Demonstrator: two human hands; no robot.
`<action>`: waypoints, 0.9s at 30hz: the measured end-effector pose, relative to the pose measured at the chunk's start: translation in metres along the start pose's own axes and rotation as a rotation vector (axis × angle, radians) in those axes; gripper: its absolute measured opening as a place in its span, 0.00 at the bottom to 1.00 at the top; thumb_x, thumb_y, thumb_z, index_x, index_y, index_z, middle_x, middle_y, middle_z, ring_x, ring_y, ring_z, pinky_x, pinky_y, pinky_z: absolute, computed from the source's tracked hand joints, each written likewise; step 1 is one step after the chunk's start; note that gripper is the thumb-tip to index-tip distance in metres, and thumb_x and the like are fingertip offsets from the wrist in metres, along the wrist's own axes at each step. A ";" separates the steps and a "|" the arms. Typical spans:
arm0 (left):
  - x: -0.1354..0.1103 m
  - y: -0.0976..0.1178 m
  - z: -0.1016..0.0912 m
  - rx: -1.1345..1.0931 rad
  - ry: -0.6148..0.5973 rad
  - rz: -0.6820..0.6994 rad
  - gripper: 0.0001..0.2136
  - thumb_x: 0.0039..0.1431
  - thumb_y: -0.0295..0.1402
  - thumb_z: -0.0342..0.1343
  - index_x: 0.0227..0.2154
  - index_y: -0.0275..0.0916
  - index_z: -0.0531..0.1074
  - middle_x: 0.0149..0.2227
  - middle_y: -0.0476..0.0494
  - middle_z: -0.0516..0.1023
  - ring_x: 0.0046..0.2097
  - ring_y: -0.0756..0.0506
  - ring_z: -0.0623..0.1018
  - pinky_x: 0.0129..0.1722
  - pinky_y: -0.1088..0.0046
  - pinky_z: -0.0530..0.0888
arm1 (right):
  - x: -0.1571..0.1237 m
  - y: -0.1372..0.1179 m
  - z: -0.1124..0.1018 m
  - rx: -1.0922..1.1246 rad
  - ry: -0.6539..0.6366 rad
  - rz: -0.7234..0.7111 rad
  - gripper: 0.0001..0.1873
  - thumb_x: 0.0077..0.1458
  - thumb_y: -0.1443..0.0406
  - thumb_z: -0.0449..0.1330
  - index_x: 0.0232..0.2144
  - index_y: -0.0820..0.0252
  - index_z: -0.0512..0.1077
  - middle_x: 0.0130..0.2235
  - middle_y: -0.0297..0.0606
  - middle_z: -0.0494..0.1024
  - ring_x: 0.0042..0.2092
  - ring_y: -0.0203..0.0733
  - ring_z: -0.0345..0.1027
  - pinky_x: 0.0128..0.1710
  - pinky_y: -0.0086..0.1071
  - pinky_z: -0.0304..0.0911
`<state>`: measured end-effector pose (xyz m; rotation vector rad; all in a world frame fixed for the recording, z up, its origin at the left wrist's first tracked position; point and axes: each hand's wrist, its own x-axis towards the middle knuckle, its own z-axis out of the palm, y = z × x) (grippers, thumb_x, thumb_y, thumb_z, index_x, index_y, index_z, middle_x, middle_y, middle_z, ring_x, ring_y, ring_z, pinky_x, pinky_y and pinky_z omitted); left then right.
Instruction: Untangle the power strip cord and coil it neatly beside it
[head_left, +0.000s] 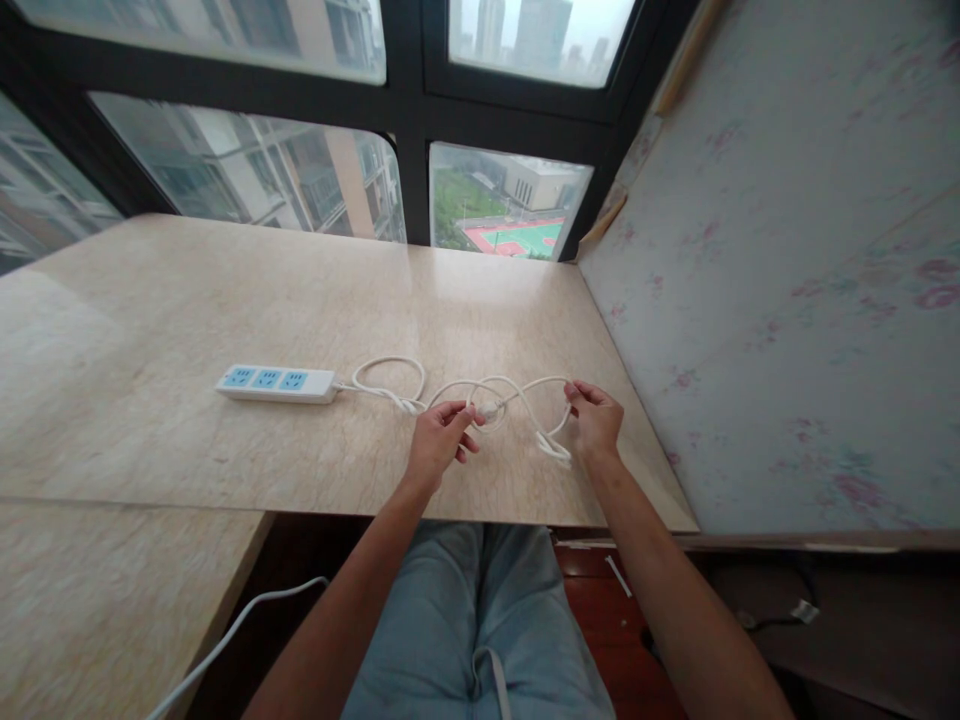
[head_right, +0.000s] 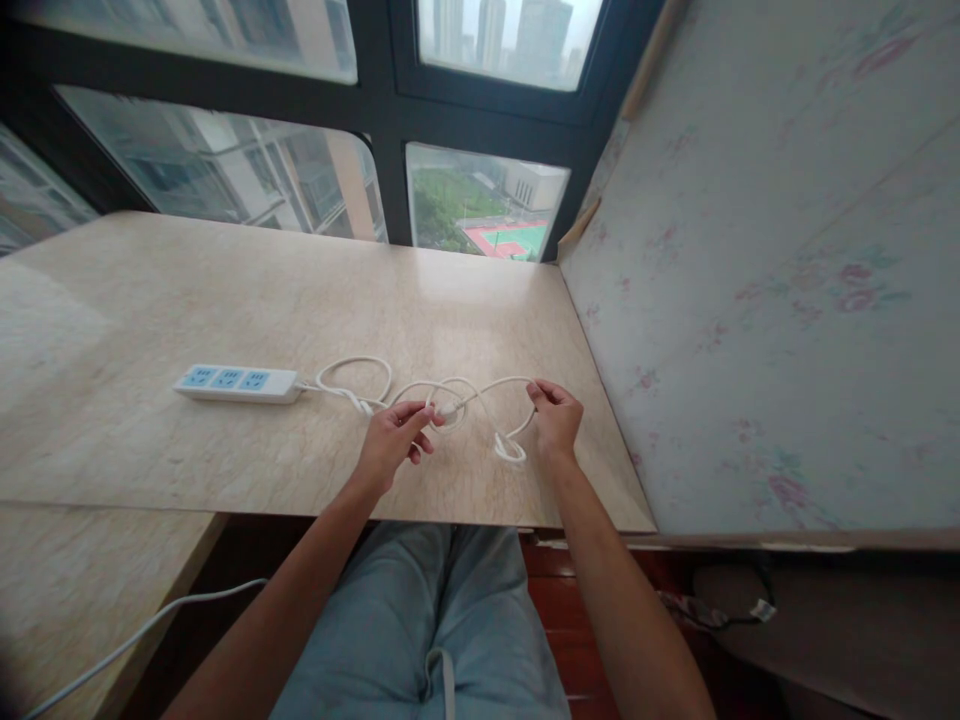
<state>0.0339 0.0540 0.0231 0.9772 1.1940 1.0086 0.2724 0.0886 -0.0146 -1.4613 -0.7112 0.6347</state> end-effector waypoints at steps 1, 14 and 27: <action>0.001 -0.002 0.000 -0.008 0.001 -0.003 0.20 0.51 0.42 0.57 0.39 0.28 0.72 0.41 0.35 0.76 0.21 0.52 0.72 0.13 0.80 0.62 | -0.002 0.003 0.001 0.053 0.022 0.068 0.23 0.31 0.58 0.70 0.32 0.66 0.78 0.29 0.38 0.77 0.27 0.34 0.64 0.26 0.28 0.60; 0.007 -0.024 0.000 -0.007 0.096 0.041 0.16 0.49 0.41 0.58 0.34 0.31 0.74 0.33 0.40 0.75 0.31 0.47 0.75 0.21 0.78 0.71 | -0.018 0.001 0.001 0.251 0.027 0.232 0.22 0.29 0.61 0.71 0.30 0.65 0.74 0.24 0.33 0.71 0.24 0.31 0.61 0.24 0.26 0.56; 0.011 -0.031 -0.001 -0.065 0.063 0.035 0.13 0.49 0.38 0.60 0.31 0.31 0.76 0.28 0.43 0.74 0.31 0.49 0.75 0.31 0.76 0.75 | -0.017 -0.022 -0.022 -0.659 -0.455 -0.740 0.21 0.55 0.61 0.58 0.50 0.59 0.72 0.52 0.46 0.70 0.53 0.49 0.62 0.52 0.44 0.60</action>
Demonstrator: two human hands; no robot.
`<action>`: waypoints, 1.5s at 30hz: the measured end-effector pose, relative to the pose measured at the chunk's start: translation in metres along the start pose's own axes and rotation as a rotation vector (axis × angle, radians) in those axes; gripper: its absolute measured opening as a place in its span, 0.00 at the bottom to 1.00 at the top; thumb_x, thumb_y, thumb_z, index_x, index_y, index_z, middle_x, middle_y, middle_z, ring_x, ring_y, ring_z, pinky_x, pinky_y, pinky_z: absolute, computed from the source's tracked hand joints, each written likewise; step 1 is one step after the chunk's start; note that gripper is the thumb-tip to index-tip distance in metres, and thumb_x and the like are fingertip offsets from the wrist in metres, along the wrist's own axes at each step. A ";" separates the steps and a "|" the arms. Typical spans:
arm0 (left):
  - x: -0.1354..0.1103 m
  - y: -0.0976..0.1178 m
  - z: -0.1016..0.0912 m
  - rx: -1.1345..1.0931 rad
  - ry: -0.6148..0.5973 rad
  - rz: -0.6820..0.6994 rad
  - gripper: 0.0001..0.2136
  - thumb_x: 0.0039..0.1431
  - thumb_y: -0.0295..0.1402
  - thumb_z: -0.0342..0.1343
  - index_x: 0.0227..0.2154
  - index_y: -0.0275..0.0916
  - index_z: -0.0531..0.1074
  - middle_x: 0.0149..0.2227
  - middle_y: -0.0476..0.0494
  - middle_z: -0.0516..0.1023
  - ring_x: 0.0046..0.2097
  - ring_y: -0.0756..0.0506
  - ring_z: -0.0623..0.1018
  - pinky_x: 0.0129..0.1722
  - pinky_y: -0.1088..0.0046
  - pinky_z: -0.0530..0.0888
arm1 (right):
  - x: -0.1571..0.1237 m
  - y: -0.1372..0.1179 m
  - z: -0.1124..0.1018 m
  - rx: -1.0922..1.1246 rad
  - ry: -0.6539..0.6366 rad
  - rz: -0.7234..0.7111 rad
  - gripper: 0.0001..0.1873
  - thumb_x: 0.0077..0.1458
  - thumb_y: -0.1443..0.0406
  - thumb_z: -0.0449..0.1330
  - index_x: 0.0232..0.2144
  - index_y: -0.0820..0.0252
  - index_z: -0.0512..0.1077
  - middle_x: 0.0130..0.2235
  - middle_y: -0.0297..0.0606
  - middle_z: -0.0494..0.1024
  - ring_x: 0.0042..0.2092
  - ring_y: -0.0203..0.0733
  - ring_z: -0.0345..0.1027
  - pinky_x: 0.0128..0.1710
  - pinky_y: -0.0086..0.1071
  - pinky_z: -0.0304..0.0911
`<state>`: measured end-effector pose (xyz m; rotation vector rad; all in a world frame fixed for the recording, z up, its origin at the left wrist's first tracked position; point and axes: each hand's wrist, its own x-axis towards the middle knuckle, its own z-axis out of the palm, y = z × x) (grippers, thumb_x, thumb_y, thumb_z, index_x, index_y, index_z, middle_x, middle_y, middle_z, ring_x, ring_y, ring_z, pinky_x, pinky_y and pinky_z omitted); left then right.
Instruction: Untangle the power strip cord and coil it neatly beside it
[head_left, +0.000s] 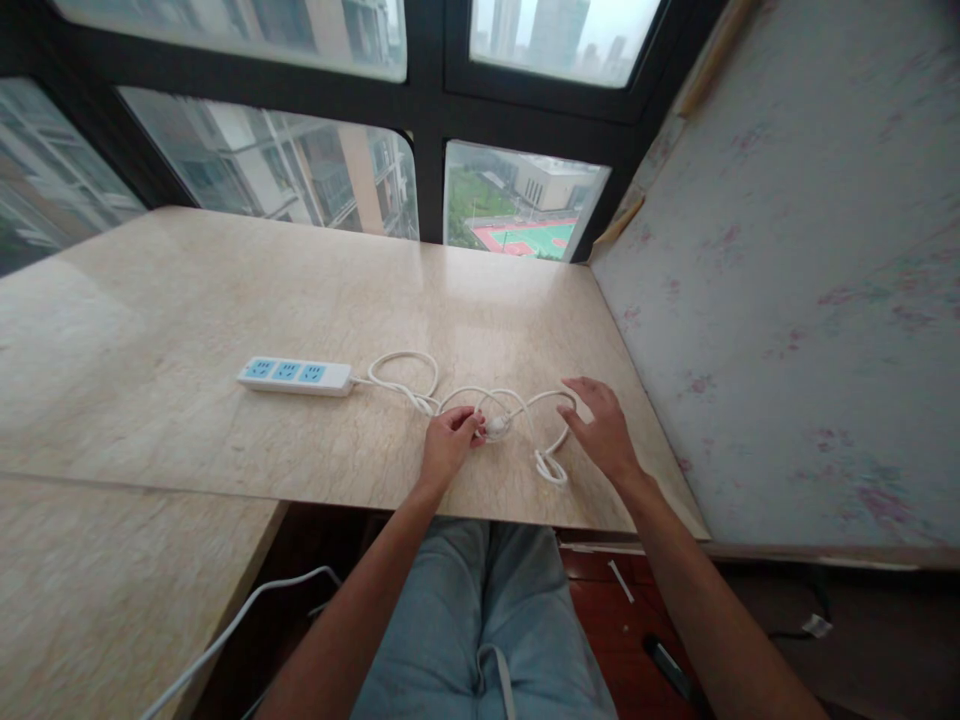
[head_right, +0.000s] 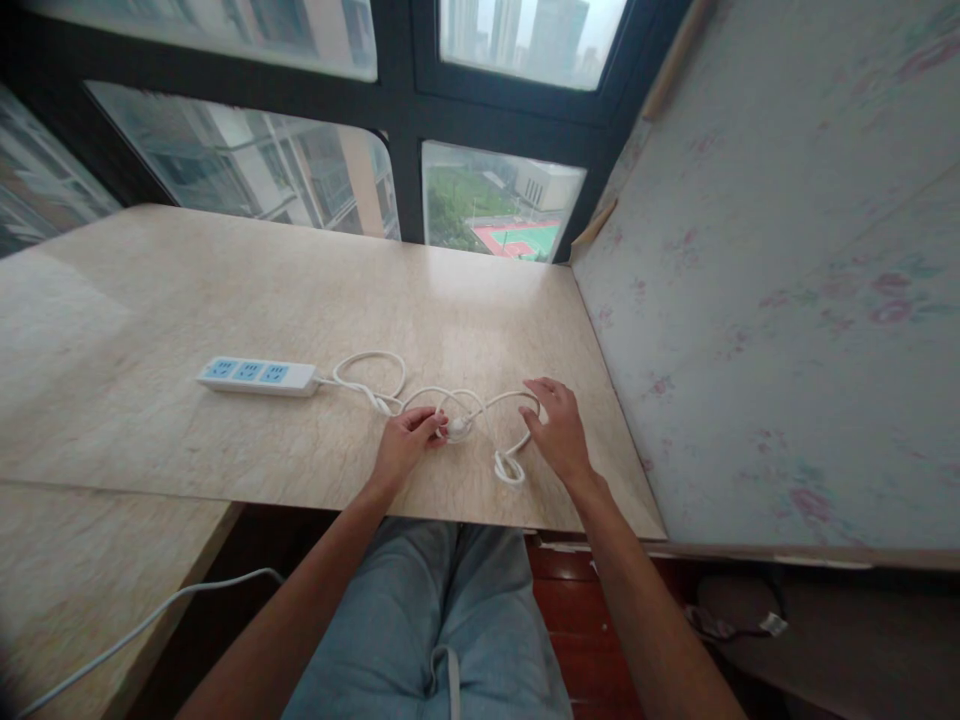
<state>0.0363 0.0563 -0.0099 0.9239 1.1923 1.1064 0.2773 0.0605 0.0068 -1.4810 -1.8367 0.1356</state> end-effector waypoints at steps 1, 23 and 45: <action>0.000 0.000 0.000 0.005 -0.005 0.006 0.14 0.49 0.39 0.60 0.31 0.31 0.76 0.28 0.43 0.74 0.31 0.49 0.75 0.31 0.76 0.75 | 0.005 -0.006 0.000 -0.028 -0.037 -0.093 0.20 0.56 0.61 0.58 0.50 0.58 0.72 0.53 0.45 0.69 0.55 0.48 0.60 0.55 0.44 0.58; -0.004 -0.005 -0.001 0.090 0.005 0.052 0.17 0.52 0.43 0.57 0.33 0.32 0.76 0.31 0.41 0.76 0.31 0.48 0.75 0.29 0.72 0.77 | 0.017 -0.012 0.008 0.713 -0.172 0.526 0.16 0.39 0.57 0.68 0.28 0.65 0.77 0.22 0.35 0.72 0.24 0.33 0.63 0.27 0.28 0.58; 0.000 0.004 -0.001 -0.069 0.117 -0.092 0.22 0.57 0.31 0.56 0.54 0.30 0.62 0.41 0.36 0.74 0.38 0.46 0.77 0.33 0.68 0.78 | 0.039 0.020 -0.062 1.218 0.386 0.541 0.21 0.33 0.64 0.73 0.28 0.62 0.66 0.28 0.31 0.66 0.25 0.27 0.57 0.24 0.24 0.54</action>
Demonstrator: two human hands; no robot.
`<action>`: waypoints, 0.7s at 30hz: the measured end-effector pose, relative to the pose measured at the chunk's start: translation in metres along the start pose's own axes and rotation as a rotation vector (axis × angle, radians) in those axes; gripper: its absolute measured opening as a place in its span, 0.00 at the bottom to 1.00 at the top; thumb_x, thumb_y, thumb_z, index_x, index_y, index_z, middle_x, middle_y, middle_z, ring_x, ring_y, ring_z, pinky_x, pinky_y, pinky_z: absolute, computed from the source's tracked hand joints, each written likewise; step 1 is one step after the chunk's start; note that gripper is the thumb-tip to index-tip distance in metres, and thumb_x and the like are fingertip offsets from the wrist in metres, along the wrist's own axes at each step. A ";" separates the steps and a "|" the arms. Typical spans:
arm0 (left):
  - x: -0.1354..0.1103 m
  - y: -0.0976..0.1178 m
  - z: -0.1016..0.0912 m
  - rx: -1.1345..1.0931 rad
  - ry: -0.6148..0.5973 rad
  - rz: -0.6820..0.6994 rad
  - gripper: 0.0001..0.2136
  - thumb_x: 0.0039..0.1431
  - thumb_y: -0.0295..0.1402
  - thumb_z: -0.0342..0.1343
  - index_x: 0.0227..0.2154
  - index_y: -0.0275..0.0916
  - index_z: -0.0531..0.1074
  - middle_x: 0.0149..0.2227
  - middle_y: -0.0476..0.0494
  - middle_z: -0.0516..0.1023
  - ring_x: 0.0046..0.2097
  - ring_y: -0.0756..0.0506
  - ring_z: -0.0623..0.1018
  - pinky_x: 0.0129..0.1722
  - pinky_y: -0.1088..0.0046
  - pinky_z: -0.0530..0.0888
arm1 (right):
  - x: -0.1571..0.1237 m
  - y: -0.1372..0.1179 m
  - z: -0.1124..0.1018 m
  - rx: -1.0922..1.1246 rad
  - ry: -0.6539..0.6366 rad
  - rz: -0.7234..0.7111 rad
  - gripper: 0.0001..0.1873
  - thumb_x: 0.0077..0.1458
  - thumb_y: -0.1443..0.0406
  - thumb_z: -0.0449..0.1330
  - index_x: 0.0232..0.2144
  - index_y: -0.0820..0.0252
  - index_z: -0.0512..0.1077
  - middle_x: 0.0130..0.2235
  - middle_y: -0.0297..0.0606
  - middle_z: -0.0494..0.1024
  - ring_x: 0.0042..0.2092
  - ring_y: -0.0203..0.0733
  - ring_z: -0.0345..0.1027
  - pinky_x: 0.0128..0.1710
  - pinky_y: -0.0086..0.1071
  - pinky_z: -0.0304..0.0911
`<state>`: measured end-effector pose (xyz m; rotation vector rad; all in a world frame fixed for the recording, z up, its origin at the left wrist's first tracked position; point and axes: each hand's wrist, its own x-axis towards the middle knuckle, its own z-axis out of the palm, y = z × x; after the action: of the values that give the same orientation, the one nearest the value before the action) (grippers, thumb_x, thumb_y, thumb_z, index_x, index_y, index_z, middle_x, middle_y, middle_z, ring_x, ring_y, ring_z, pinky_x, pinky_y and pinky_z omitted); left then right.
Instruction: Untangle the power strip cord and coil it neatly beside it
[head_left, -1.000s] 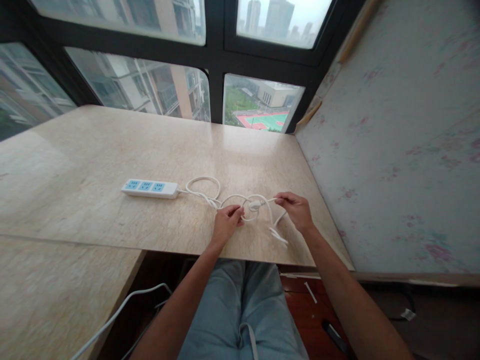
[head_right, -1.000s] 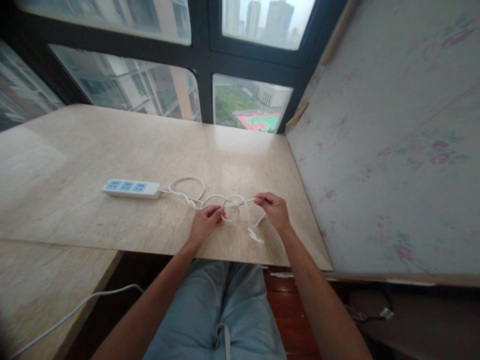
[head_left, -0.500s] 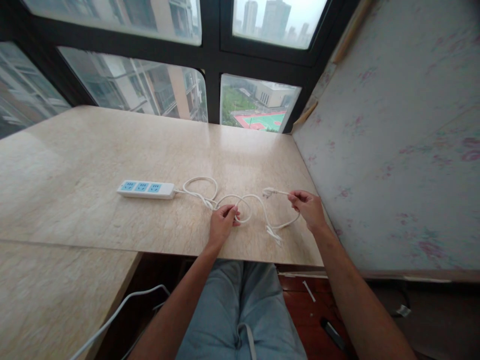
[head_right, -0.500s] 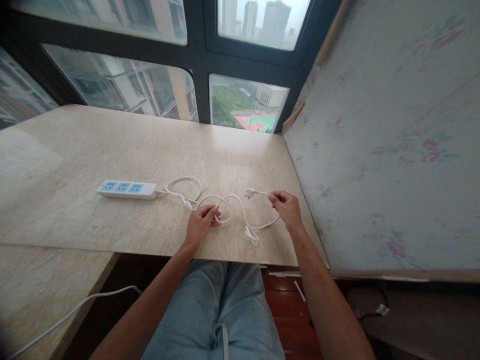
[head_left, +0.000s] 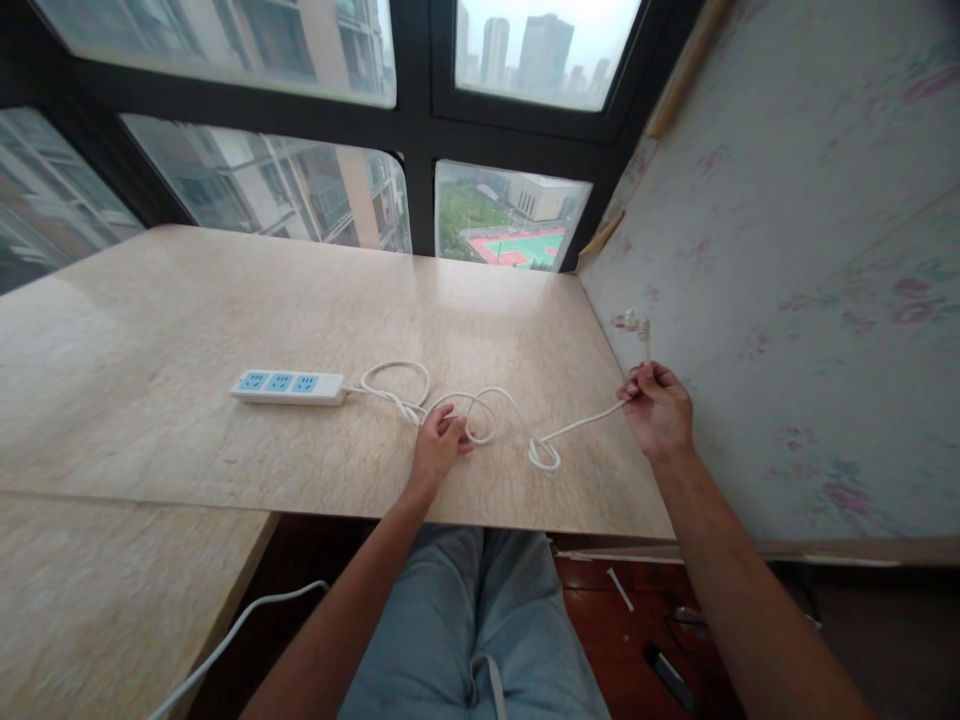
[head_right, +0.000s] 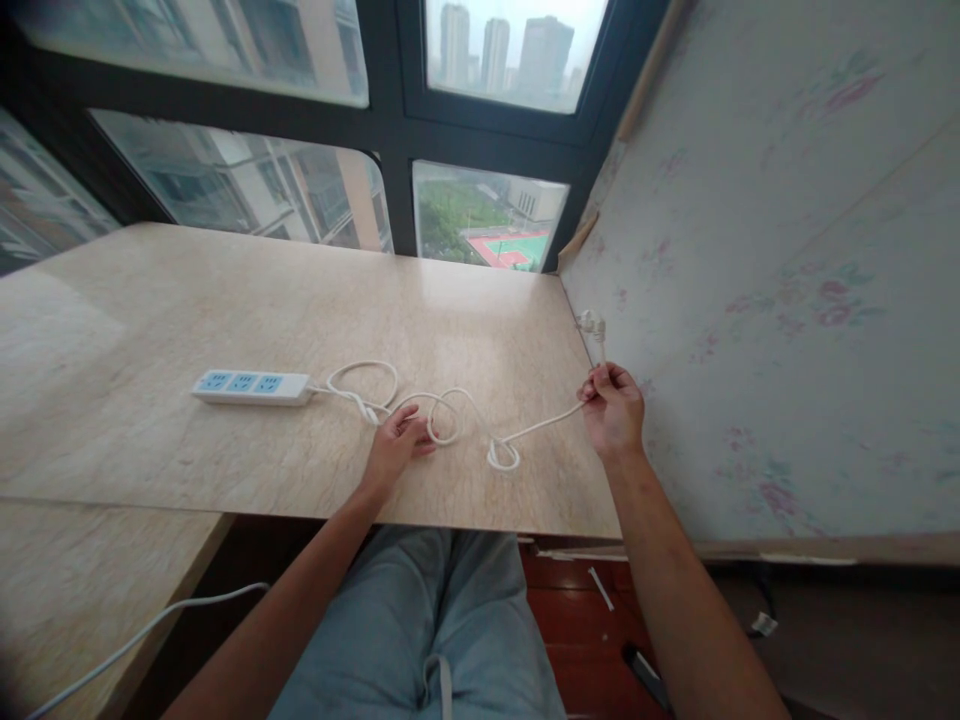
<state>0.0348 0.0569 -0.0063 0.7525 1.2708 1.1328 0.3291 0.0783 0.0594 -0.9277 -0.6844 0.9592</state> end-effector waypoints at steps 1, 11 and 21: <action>0.000 0.003 0.000 -0.041 0.007 -0.019 0.23 0.57 0.30 0.56 0.54 0.30 0.61 0.43 0.35 0.74 0.40 0.45 0.77 0.34 0.67 0.78 | 0.000 -0.002 0.000 0.002 -0.013 0.002 0.21 0.33 0.64 0.73 0.28 0.62 0.67 0.28 0.31 0.66 0.25 0.27 0.57 0.24 0.24 0.55; 0.016 0.027 -0.030 -0.392 0.149 -0.016 0.08 0.55 0.27 0.56 0.37 0.30 0.68 0.44 0.32 0.74 0.41 0.45 0.78 0.39 0.67 0.77 | 0.009 -0.008 -0.013 -0.150 0.001 -0.013 0.23 0.32 0.61 0.73 0.28 0.61 0.66 0.26 0.30 0.68 0.22 0.29 0.57 0.22 0.27 0.54; 0.017 0.049 -0.046 -0.650 0.314 -0.041 0.03 0.57 0.26 0.50 0.32 0.33 0.68 0.38 0.42 0.75 0.39 0.48 0.78 0.36 0.75 0.72 | 0.022 0.020 -0.045 -0.406 0.161 -0.215 0.20 0.38 0.60 0.67 0.31 0.61 0.64 0.22 0.28 0.67 0.19 0.30 0.58 0.19 0.26 0.56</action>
<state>-0.0221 0.0820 0.0244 0.0635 1.0605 1.5581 0.3677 0.0884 0.0232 -1.2444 -0.8388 0.5557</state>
